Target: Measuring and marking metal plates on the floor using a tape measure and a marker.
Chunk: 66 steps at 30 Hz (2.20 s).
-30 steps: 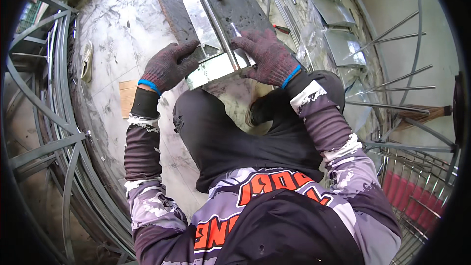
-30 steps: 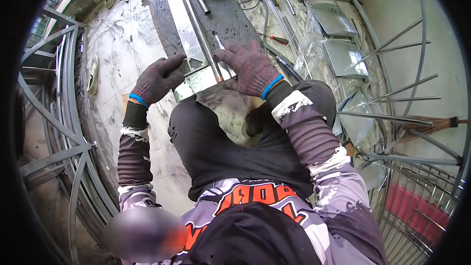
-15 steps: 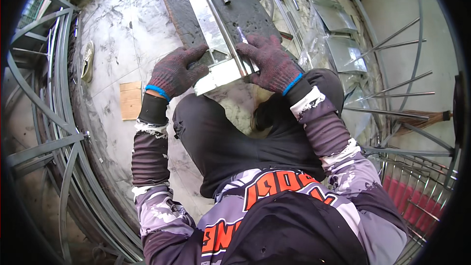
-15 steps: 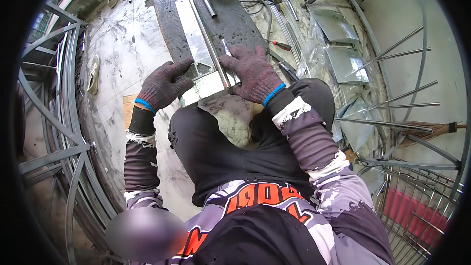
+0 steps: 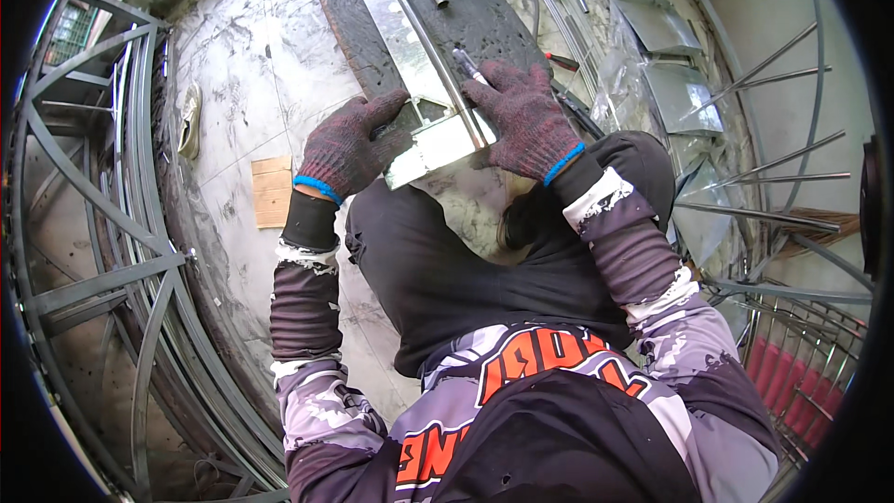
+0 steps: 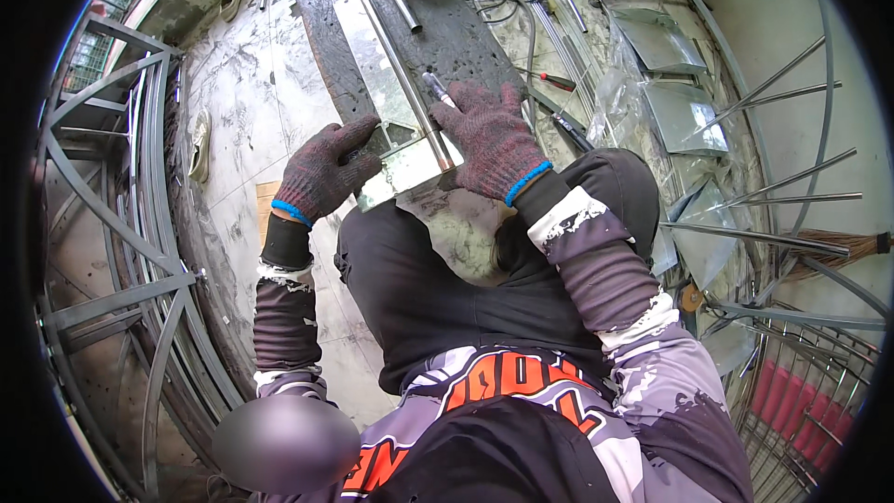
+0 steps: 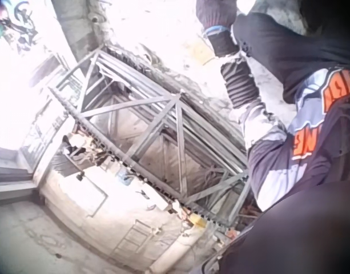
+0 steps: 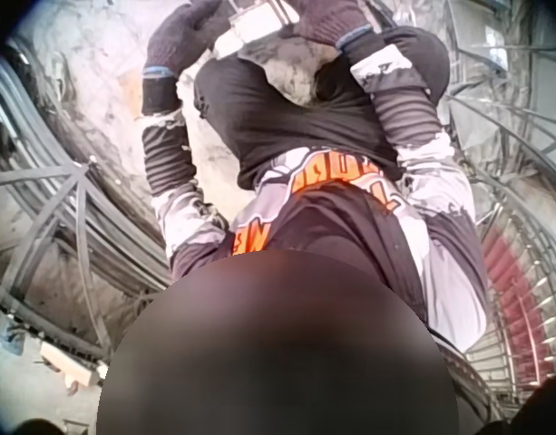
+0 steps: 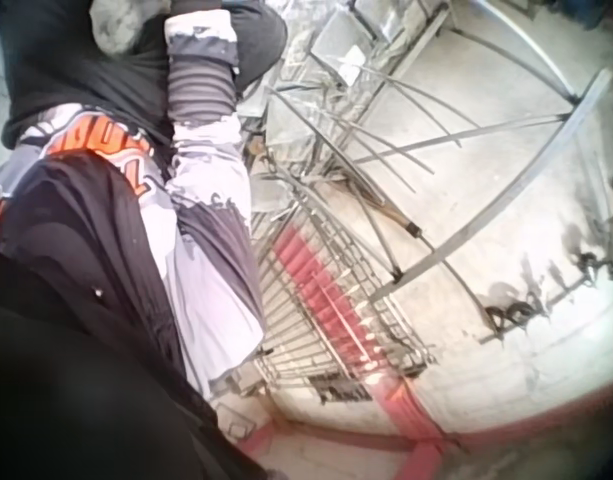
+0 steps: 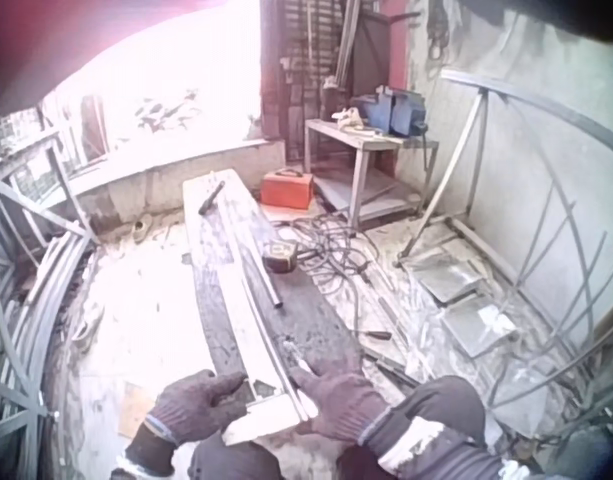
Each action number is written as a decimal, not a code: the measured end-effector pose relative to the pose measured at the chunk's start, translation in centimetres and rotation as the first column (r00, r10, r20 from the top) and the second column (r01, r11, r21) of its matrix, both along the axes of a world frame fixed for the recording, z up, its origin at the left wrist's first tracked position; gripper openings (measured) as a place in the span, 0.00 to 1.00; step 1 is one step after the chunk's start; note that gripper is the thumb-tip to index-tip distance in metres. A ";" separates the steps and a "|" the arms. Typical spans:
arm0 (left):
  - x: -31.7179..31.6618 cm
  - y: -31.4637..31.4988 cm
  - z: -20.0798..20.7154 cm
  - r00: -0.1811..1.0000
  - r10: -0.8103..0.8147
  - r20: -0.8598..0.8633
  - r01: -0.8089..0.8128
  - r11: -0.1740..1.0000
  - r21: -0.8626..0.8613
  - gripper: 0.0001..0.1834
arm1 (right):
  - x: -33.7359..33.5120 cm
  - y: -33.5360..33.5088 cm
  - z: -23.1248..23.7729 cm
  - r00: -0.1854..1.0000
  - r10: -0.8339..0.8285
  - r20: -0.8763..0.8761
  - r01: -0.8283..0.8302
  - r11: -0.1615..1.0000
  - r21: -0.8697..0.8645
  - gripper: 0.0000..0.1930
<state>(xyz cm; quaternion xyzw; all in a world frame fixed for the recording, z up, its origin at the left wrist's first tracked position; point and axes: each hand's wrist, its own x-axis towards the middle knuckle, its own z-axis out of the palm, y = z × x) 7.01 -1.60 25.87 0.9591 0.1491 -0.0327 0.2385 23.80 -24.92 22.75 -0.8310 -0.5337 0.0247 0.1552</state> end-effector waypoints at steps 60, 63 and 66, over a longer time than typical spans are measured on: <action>0.3 0.0 0.4 0.998 0.009 -0.056 -0.014 0.995 -0.094 0.33 | -1.6 1.4 1.0 0.993 -0.070 0.097 0.084 0.985 -0.151 0.61; 0.4 0.0 0.4 0.998 0.008 -0.065 -0.015 0.994 -0.112 0.34 | -1.5 1.4 1.1 0.994 -0.079 0.081 0.092 0.981 -0.171 0.60; 0.4 0.2 0.2 0.999 -0.003 -0.049 -0.004 0.992 -0.124 0.34 | -1.4 1.3 0.7 0.992 -0.082 0.098 0.097 0.982 -0.160 0.60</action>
